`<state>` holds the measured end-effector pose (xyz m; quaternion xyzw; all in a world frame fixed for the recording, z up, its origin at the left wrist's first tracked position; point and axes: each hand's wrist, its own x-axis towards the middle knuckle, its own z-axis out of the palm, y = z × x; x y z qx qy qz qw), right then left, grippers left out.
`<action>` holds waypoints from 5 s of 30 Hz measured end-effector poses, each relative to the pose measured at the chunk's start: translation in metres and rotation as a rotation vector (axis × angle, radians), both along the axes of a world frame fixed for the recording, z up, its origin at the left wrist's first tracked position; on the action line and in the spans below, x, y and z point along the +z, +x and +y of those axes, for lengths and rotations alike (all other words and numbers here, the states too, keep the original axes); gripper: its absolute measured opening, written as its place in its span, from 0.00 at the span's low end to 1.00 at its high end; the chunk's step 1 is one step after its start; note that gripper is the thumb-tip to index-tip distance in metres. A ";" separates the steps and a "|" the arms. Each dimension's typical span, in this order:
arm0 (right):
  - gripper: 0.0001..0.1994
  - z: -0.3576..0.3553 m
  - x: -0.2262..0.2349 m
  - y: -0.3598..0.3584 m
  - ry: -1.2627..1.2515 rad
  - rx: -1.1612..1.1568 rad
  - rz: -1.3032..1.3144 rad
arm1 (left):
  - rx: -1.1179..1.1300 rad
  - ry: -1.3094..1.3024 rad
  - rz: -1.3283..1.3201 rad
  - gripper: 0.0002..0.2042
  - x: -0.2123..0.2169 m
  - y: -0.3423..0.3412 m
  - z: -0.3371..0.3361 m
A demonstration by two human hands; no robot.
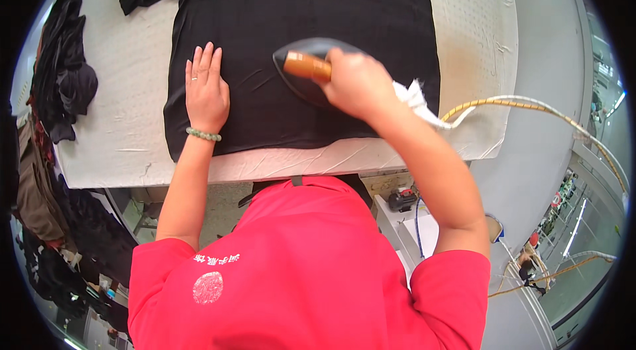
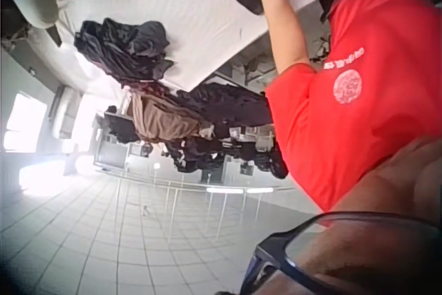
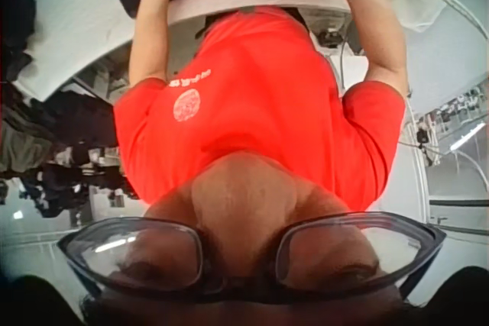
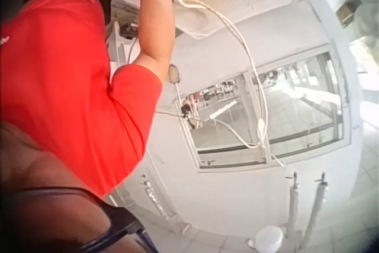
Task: Ironing a black button-down shirt on a professional pressing table in a factory.
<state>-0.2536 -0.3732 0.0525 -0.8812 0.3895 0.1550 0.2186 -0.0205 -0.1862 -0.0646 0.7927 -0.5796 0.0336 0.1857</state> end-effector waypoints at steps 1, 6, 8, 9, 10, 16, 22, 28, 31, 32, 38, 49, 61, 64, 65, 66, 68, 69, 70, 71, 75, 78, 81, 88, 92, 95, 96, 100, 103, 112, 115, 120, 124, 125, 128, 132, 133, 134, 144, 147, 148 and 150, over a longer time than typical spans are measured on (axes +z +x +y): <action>0.18 0.017 -0.003 -0.015 -0.001 0.042 0.001 | 0.013 -0.028 -0.009 0.23 -0.001 0.000 0.001; 0.19 0.100 0.004 -0.072 0.100 0.212 0.002 | 0.050 -0.140 0.139 0.21 0.017 -0.032 0.026; 0.19 0.105 0.007 -0.084 0.157 0.289 0.000 | 0.038 -0.139 0.193 0.21 0.028 -0.062 0.035; 0.17 0.104 0.008 -0.089 0.145 0.284 -0.022 | 0.014 -0.141 0.254 0.21 0.034 -0.078 0.039; 0.16 0.102 0.009 -0.092 0.131 0.275 -0.046 | -0.015 -0.146 0.314 0.21 0.038 -0.087 0.043; 0.18 0.043 -0.002 -0.058 -0.035 0.129 -0.025 | 0.421 -0.189 0.129 0.24 0.030 -0.048 0.091; 0.20 0.009 -0.001 0.035 0.063 -0.091 -0.104 | 0.765 0.242 0.312 0.18 0.034 0.009 0.132; 0.16 0.101 0.007 0.068 0.198 0.362 0.047 | 0.803 -0.075 0.569 0.16 0.014 0.016 0.154; 0.15 0.096 0.008 0.078 0.176 0.413 0.067 | 0.830 -0.040 0.740 0.15 0.018 0.016 0.165; 0.15 0.085 0.010 0.082 0.107 0.367 0.056 | 0.822 -0.090 0.801 0.15 0.019 0.017 0.168; 0.18 -0.017 -0.009 0.086 -0.010 -0.031 -0.103 | 0.723 -0.310 1.033 0.13 0.022 0.019 0.169; 0.23 0.103 0.014 -0.016 0.237 0.417 0.229 | 0.638 0.006 0.214 0.11 0.032 0.015 0.156; 0.25 -0.083 -0.011 -0.244 -0.181 -0.426 -0.041 | -0.183 0.167 0.278 0.38 0.027 -0.197 0.036; 0.22 -0.132 -0.025 -0.295 -0.217 -0.482 0.082 | -0.238 0.204 0.233 0.37 0.026 -0.218 0.041; 0.22 -0.133 -0.024 -0.306 -0.222 -0.500 0.076 | -0.237 0.212 0.208 0.36 0.025 -0.218 0.048; 0.21 -0.128 -0.020 -0.309 -0.423 -0.366 -0.053 | -0.235 0.221 0.185 0.35 0.026 -0.222 0.055; 0.19 -0.114 -0.015 -0.301 -0.825 -0.083 -0.311 | -0.256 0.200 0.147 0.33 0.026 -0.225 0.063; 0.19 -0.097 -0.010 -0.294 -0.813 -0.098 -0.457 | -0.250 0.183 0.116 0.31 0.026 -0.224 0.065; 0.19 -0.074 -0.002 -0.291 -0.791 -0.102 -0.607 | -0.234 0.169 0.086 0.29 0.026 -0.225 0.070; 0.18 -0.052 -0.012 -0.306 -0.610 -0.265 -0.595 | -0.238 0.160 0.073 0.29 0.027 -0.228 0.071; 0.14 0.007 -0.065 -0.335 0.414 -0.879 -0.355 | -0.203 0.100 0.045 0.23 0.026 -0.233 0.070; 0.15 0.005 -0.077 -0.345 0.761 -0.941 -0.475 | -0.169 0.037 0.059 0.20 0.023 -0.237 0.066; 0.15 -0.004 -0.068 -0.370 0.662 -0.821 -0.640 | -0.149 0.032 0.052 0.20 0.024 -0.247 0.071; 0.13 0.011 -0.088 -0.362 0.597 -0.827 -0.534 | -0.015 -0.010 0.013 0.18 0.033 -0.259 0.077; 0.13 0.000 -0.082 -0.363 0.647 -0.855 -0.530 | 0.400 -0.106 0.586 0.15 0.039 -0.268 0.077; 0.13 0.000 -0.082 -0.364 0.692 -0.855 -0.542 | 0.869 -0.257 1.630 0.13 0.044 -0.271 0.065; 0.13 0.001 -0.081 -0.363 0.683 -0.862 -0.534 | 0.941 -0.295 1.702 0.11 0.049 -0.273 0.054; 0.14 0.002 -0.082 -0.364 0.666 -0.862 -0.539 | 1.087 -0.330 1.827 0.08 0.052 -0.266 0.021; 0.14 0.002 -0.087 -0.367 0.675 -0.853 -0.568 | 1.108 -0.220 1.781 0.07 0.040 -0.259 0.015; 0.13 0.005 -0.082 -0.369 0.692 -0.839 -0.579 | 1.105 -0.294 1.596 0.08 0.047 -0.292 0.032; 0.13 0.006 -0.074 -0.365 0.703 -0.877 -0.554 | 1.158 -0.384 1.643 0.09 0.061 -0.302 0.029; 0.13 -0.010 -0.083 -0.368 0.740 -0.786 -0.491 | 0.994 -0.272 2.005 0.11 0.024 -0.259 0.029; 0.13 -0.034 -0.059 -0.362 0.729 -0.726 -0.853 | 0.934 -0.147 1.925 0.11 0.014 -0.235 0.028; 0.13 -0.029 -0.063 -0.364 0.723 -0.745 -0.846 | 0.873 -0.156 1.799 0.12 0.017 -0.238 0.030; 0.13 -0.024 -0.082 -0.359 0.705 -0.720 -0.441 | 0.820 -0.177 1.678 0.12 0.022 -0.241 0.029; 0.13 -0.027 -0.065 -0.348 0.624 -0.765 -0.528 | 0.876 -0.245 1.663 0.13 0.029 -0.251 0.034; 0.13 -0.026 -0.062 -0.347 0.623 -0.765 -0.522 | 0.872 -0.296 1.646 0.13 0.033 -0.251 0.030; 0.13 -0.024 -0.059 -0.347 0.652 -0.758 -0.549 | 0.867 -0.347 1.627 0.14 0.033 -0.252 0.028; 0.09 -0.010 -0.070 -0.359 -0.067 -0.371 -0.314 | 0.885 -0.277 1.595 0.15 0.022 -0.254 0.037; 0.11 -0.039 -0.025 -0.332 -0.622 -0.176 -0.684 | 0.891 -0.256 1.619 0.15 0.028 -0.248 0.037; 0.13 -0.055 -0.016 -0.321 -0.837 -0.084 -0.735 | 0.895 -0.223 1.609 0.15 0.029 -0.247 0.038; 0.14 -0.080 -0.020 -0.311 -0.932 -0.068 -0.644 | 0.884 -0.144 1.598 0.15 0.031 -0.246 0.036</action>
